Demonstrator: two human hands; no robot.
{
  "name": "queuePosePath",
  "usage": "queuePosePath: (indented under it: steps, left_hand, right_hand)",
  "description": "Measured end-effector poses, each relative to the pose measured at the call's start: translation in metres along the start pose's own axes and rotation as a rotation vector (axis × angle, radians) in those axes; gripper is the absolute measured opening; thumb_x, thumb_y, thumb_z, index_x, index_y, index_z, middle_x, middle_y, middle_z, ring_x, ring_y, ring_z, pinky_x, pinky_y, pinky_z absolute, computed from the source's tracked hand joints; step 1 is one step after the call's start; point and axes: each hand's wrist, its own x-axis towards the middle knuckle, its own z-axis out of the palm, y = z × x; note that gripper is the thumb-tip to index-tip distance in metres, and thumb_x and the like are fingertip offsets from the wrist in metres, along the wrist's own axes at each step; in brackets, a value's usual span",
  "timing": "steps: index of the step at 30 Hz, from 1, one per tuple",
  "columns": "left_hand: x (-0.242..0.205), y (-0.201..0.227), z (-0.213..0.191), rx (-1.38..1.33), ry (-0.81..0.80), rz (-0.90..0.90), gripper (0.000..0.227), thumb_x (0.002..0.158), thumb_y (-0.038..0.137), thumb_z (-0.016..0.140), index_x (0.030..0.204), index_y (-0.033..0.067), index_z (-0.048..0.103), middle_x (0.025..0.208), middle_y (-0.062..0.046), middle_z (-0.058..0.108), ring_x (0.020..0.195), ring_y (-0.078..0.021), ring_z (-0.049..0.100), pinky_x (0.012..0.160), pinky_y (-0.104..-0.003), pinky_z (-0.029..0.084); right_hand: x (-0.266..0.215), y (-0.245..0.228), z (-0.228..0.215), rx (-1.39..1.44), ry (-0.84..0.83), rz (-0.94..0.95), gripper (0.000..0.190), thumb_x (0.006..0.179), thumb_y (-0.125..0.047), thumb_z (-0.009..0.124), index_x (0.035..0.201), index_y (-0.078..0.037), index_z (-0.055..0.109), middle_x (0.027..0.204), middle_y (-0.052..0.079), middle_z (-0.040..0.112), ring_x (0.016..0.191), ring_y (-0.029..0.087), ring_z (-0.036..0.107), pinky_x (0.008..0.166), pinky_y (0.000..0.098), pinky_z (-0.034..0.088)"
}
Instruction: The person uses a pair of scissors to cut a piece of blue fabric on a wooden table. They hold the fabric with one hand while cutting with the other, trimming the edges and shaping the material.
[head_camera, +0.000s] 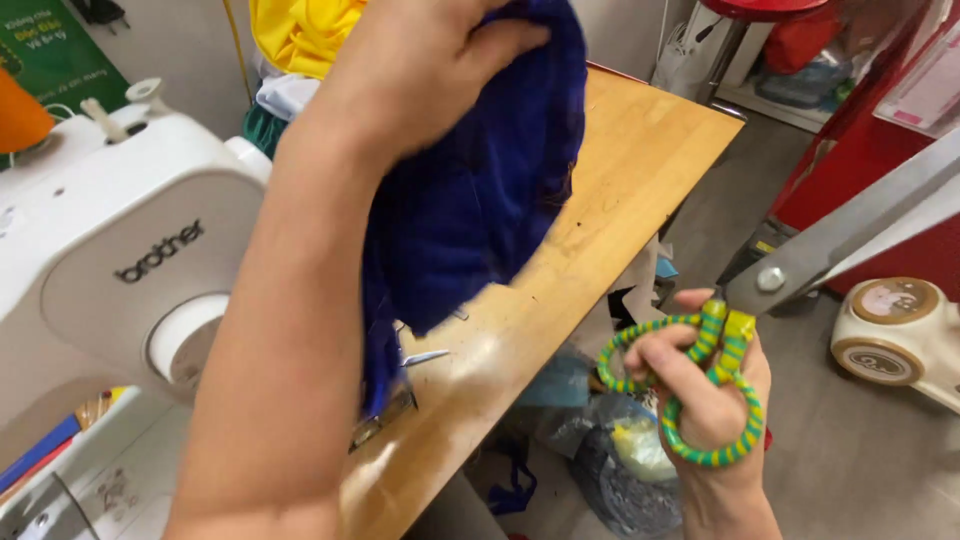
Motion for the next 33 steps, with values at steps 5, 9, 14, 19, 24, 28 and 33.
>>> queuePosePath:
  steps: [5, 9, 14, 19, 24, 28, 33]
  left_hand:
    - [0.0, -0.106, 0.159, 0.064, -0.438, -0.024, 0.017, 0.095, 0.026, 0.074, 0.107, 0.015, 0.069, 0.097, -0.009, 0.069, 0.089, -0.0303, 0.064, 0.075, -0.047, 0.051]
    - [-0.094, -0.129, 0.263, 0.512, -0.414, -0.094, 0.028, 0.078, 0.007, 0.064, 0.105, 0.0128, 0.066, 0.107, -0.013, 0.063, 0.098, -0.0369, 0.06, 0.077, -0.05, 0.05]
    - [-0.127, -0.003, 0.233, -0.246, -0.481, -0.436, 0.053, 0.089, 0.033, 0.06, 0.132, 0.0072, 0.045, 0.135, -0.017, 0.044, 0.127, -0.0371, 0.039, 0.105, -0.053, 0.028]
    - [-0.145, 0.01, 0.199, -0.187, -0.827, -0.587, 0.062, 0.093, 0.016, 0.045, 0.154, 0.0096, 0.04, 0.165, -0.013, 0.031, 0.155, -0.0298, 0.02, 0.125, -0.057, 0.007]
    - [-0.141, 0.028, 0.201, -0.121, -0.752, -0.353, 0.058, 0.101, -0.002, 0.034, 0.159, 0.0076, 0.032, 0.162, -0.02, 0.035, 0.146, -0.0386, 0.036, 0.117, -0.051, 0.03]
    - [-0.154, 0.007, 0.255, 0.055, -0.256, -0.319, 0.019, 0.085, -0.001, 0.052, 0.09, 0.0106, 0.066, 0.088, -0.01, 0.066, 0.083, -0.0345, 0.06, 0.047, -0.051, 0.044]
    - [-0.132, 0.02, 0.221, -0.565, 0.43, -1.135, 0.049, 0.102, 0.037, 0.065, 0.067, 0.0227, 0.034, 0.066, 0.01, 0.033, 0.063, -0.005, 0.032, 0.056, -0.029, 0.028]
  right_hand:
    - [0.01, 0.019, -0.043, -0.169, -0.033, 0.144, 0.041, 0.086, 0.0, 0.066, 0.124, 0.008, 0.055, 0.064, 0.012, 0.059, 0.057, 0.023, 0.058, 0.061, 0.0385, 0.052]
    - [0.021, 0.004, -0.069, -0.344, 0.048, 0.492, 0.038, 0.085, 0.002, 0.073, 0.122, 0.007, 0.07, 0.064, 0.015, 0.054, 0.053, 0.022, 0.047, 0.05, 0.0361, 0.036]
    - [0.036, 0.018, -0.11, -0.457, -0.005, 0.619, 0.035, 0.084, -0.002, 0.075, 0.118, 0.005, 0.08, 0.07, 0.015, 0.055, 0.056, 0.023, 0.047, 0.051, 0.0341, 0.035]
    - [0.035, 0.032, -0.139, -0.473, -0.096, 0.767, 0.04, 0.085, -0.005, 0.074, 0.122, 0.009, 0.079, 0.084, 0.018, 0.064, 0.06, 0.025, 0.044, 0.051, 0.0353, 0.035]
    - [0.029, 0.041, -0.154, -0.473, -0.186, 0.965, 0.044, 0.087, -0.005, 0.074, 0.129, 0.007, 0.081, 0.059, 0.024, 0.05, 0.049, 0.033, 0.049, 0.045, 0.0459, 0.04]
    - [0.019, 0.043, -0.168, -0.491, -0.211, 0.914, 0.045, 0.084, -0.01, 0.076, 0.125, 0.007, 0.082, 0.056, 0.023, 0.051, 0.048, 0.031, 0.05, 0.044, 0.0438, 0.043]
    - [0.018, 0.029, -0.187, -0.502, -0.283, 0.983, 0.052, 0.084, -0.007, 0.08, 0.135, -0.001, 0.084, 0.066, 0.019, 0.06, 0.06, 0.028, 0.055, 0.058, 0.037, 0.037]
